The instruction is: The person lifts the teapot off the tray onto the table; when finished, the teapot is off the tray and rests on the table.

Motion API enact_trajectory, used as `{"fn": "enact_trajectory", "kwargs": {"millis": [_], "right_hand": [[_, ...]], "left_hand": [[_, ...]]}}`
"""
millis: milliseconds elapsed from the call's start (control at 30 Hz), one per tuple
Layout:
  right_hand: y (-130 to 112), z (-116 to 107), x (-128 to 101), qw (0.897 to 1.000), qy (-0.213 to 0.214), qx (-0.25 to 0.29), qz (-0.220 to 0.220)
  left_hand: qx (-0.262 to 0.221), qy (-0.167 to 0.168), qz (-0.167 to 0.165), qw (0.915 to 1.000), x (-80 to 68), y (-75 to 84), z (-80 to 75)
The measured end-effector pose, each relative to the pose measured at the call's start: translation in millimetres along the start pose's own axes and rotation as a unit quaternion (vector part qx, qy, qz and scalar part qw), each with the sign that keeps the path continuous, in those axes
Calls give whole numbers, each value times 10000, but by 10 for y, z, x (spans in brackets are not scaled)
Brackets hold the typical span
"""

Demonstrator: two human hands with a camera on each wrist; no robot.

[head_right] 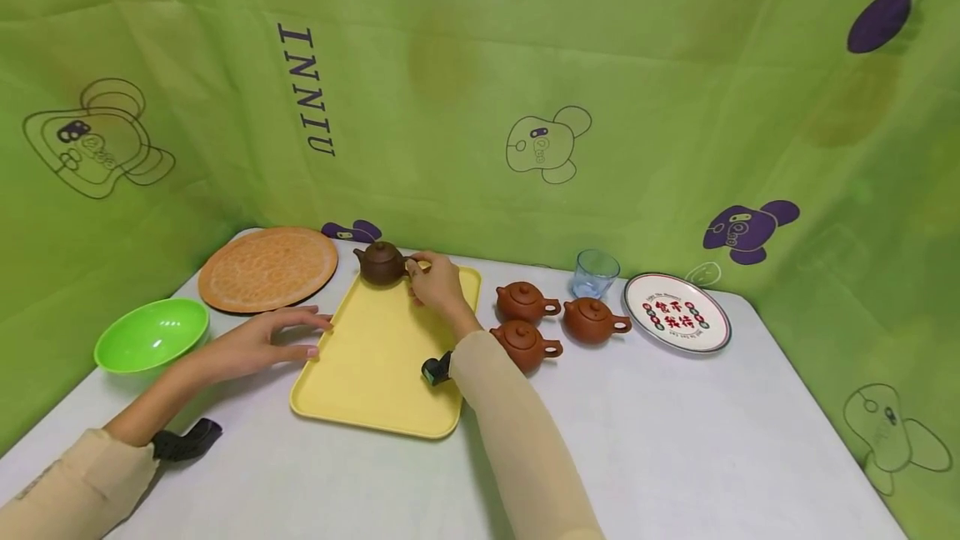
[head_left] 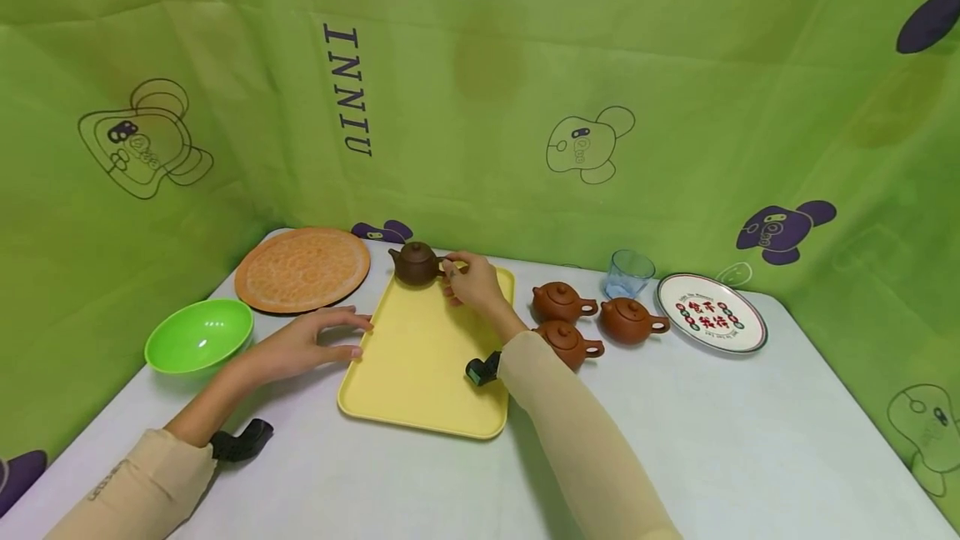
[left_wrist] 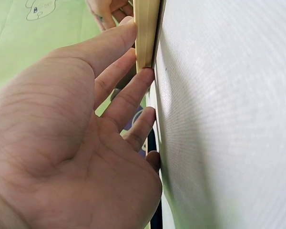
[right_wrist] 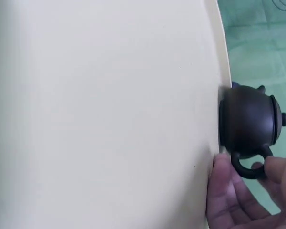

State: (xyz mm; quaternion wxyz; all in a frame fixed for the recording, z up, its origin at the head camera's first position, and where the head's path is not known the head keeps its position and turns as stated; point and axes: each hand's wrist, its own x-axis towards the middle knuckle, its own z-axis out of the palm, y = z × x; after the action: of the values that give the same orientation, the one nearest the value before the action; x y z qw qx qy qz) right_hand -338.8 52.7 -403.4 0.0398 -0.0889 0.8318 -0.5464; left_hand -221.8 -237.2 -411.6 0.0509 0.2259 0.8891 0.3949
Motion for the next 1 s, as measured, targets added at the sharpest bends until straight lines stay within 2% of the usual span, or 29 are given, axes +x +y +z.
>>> {"fn": "enact_trajectory", "kwargs": {"millis": [267, 600, 800, 1000], "right_hand": [[-9, -7, -30, 9997, 192, 130, 40], [-5, 12, -80, 9991, 374, 72, -161], [-8, 39, -156, 9988, 440, 229, 11], [-125, 2, -276, 9985, 303, 450, 12]], "left_hand": [[-9, -17, 54, 10000, 27, 15, 7], [-28, -14, -17, 10000, 51, 20, 4], [-37, -13, -53, 10000, 34, 9, 21], [-23, 54, -5, 10000, 8, -8, 10]]}}
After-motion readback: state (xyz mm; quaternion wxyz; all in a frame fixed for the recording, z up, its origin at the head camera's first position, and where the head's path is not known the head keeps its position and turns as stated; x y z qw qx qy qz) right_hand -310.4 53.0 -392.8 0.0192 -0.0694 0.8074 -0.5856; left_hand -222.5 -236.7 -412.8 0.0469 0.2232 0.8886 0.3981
